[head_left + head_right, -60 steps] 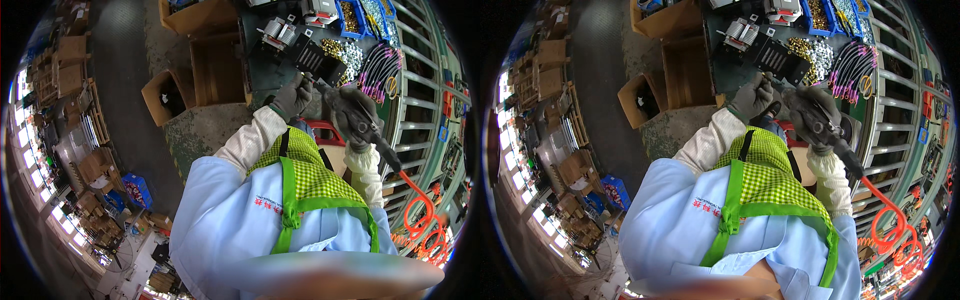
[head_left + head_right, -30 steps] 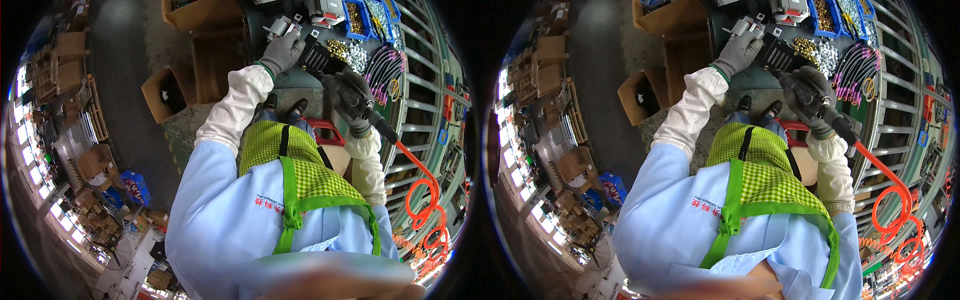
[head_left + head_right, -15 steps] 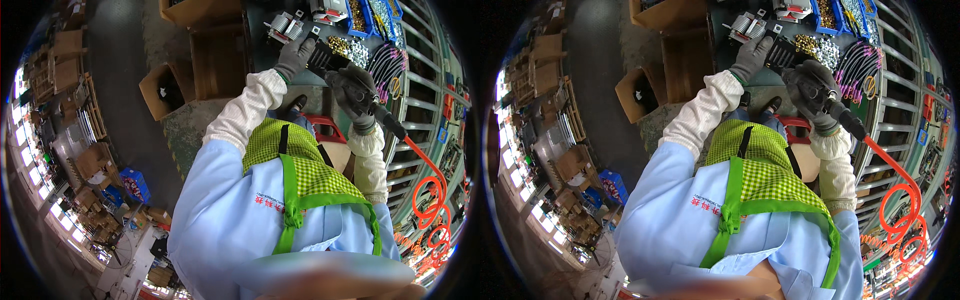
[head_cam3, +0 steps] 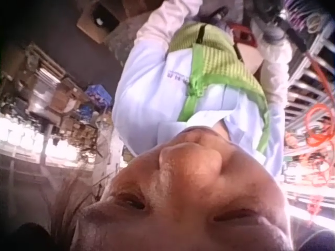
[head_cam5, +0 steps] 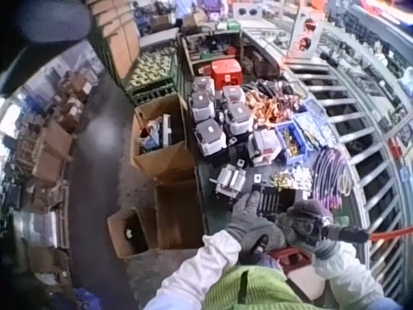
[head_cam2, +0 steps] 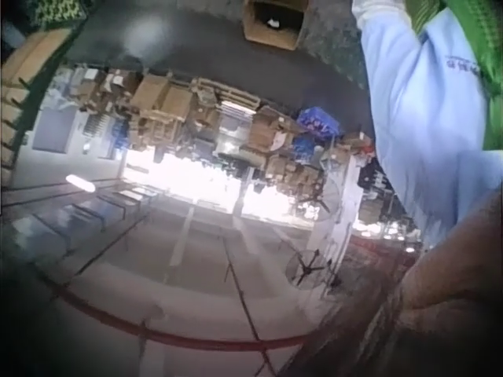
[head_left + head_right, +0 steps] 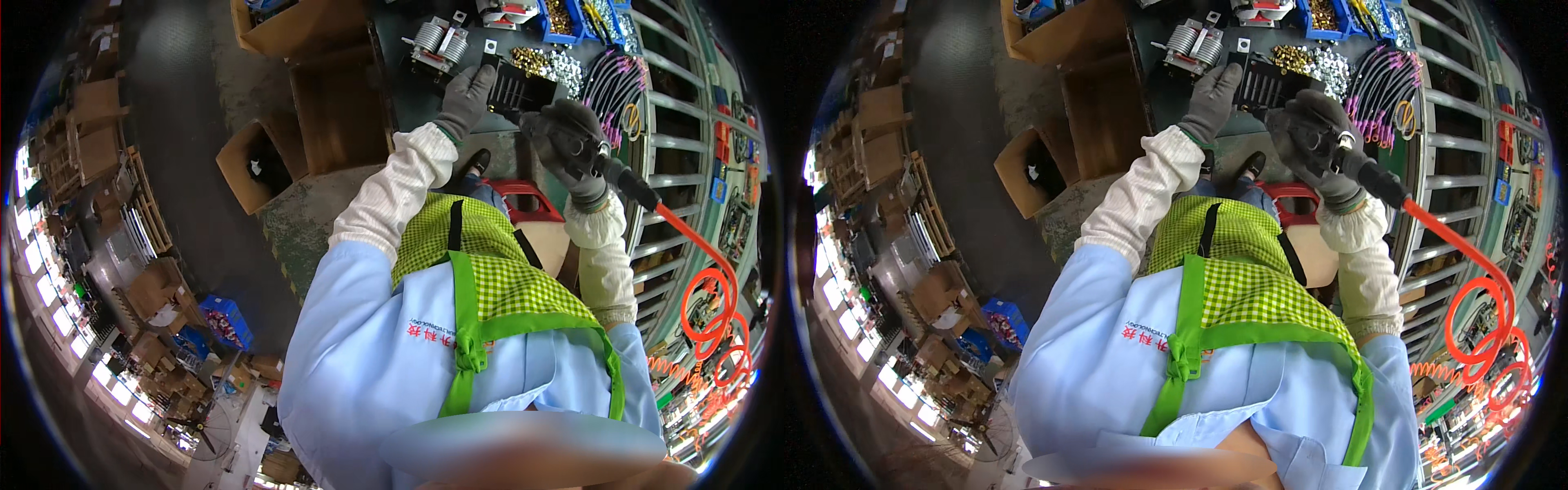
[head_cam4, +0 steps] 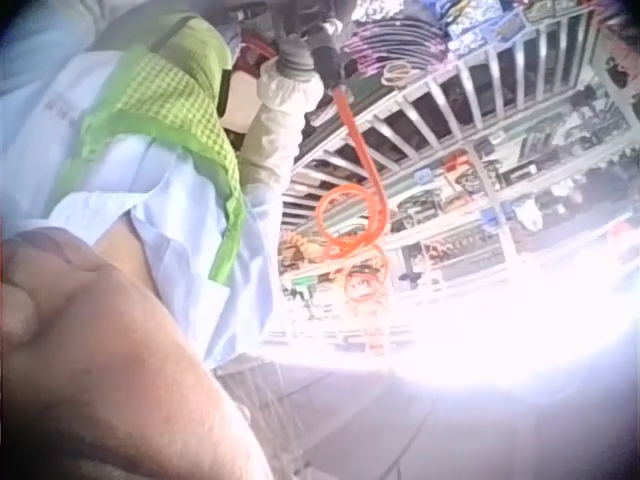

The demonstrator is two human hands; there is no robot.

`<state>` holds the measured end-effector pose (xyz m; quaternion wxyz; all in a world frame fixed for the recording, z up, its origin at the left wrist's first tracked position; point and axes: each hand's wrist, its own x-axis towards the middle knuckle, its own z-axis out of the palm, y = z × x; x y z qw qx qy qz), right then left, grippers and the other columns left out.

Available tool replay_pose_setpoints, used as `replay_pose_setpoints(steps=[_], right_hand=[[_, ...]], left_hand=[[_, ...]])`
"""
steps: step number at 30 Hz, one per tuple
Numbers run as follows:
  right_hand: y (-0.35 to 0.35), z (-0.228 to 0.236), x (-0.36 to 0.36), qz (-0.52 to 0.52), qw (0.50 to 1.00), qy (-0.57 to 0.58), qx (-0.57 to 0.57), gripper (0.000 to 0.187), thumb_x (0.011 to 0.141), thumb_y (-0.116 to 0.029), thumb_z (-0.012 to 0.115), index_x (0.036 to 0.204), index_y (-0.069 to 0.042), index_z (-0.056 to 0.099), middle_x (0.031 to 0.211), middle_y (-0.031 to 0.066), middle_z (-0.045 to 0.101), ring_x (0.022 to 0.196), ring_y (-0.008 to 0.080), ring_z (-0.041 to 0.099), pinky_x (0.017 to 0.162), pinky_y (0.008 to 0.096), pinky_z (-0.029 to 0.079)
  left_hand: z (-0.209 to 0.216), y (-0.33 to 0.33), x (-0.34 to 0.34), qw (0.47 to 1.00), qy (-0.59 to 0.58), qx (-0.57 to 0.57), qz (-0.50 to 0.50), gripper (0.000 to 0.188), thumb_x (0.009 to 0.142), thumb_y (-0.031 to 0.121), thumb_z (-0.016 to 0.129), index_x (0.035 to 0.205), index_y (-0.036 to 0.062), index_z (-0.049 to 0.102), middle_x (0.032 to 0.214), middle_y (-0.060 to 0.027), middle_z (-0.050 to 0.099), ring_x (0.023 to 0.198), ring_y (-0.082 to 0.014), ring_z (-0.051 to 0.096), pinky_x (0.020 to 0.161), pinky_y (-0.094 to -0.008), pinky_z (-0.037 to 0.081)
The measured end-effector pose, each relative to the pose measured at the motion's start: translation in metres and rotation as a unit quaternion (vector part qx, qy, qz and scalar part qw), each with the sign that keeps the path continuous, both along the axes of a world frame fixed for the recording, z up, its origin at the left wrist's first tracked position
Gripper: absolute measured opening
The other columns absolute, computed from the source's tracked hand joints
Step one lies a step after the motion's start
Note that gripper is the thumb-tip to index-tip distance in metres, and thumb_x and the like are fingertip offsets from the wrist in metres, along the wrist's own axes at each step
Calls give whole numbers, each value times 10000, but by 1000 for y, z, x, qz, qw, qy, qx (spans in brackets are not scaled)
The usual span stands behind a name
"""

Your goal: Assembling and testing electrical components at a workstation in a workshop or factory setting.

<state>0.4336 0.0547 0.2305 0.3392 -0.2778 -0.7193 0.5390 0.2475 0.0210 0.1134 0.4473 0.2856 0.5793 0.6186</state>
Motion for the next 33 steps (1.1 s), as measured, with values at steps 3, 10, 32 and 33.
replay_pose_setpoints(steps=[3,10,32,33], right_hand=[[1,-1,6,8,998,17,-55,467,832,91,636,1248,4,442,1108,133,619,1075,271,631,918,372,526],[7,5,1,8,999,34,-20,508,834,79,636,1282,3,409,1124,149,605,1046,275,644,893,363,544],[-7,18,0,58,998,-29,10,544,742,-16,767,1218,16,506,1068,123,658,947,198,667,831,317,538],[-3,14,4,81,978,-154,114,550,708,-58,799,1185,-11,529,1000,97,675,896,208,675,792,302,532]], left_hand=[[22,-9,-5,995,-27,-77,-55,356,988,404,504,1008,66,617,725,27,524,611,-84,474,596,-280,444],[-13,-45,36,900,401,-117,-119,497,844,353,614,1198,40,462,882,-167,618,799,-345,612,730,-450,496],[-30,-32,39,845,488,-205,-73,242,799,320,651,831,80,662,734,-152,662,693,-349,655,634,-468,517],[-31,-34,35,844,489,-207,-72,242,799,320,651,831,80,662,734,-152,662,693,-349,655,634,-468,517]])
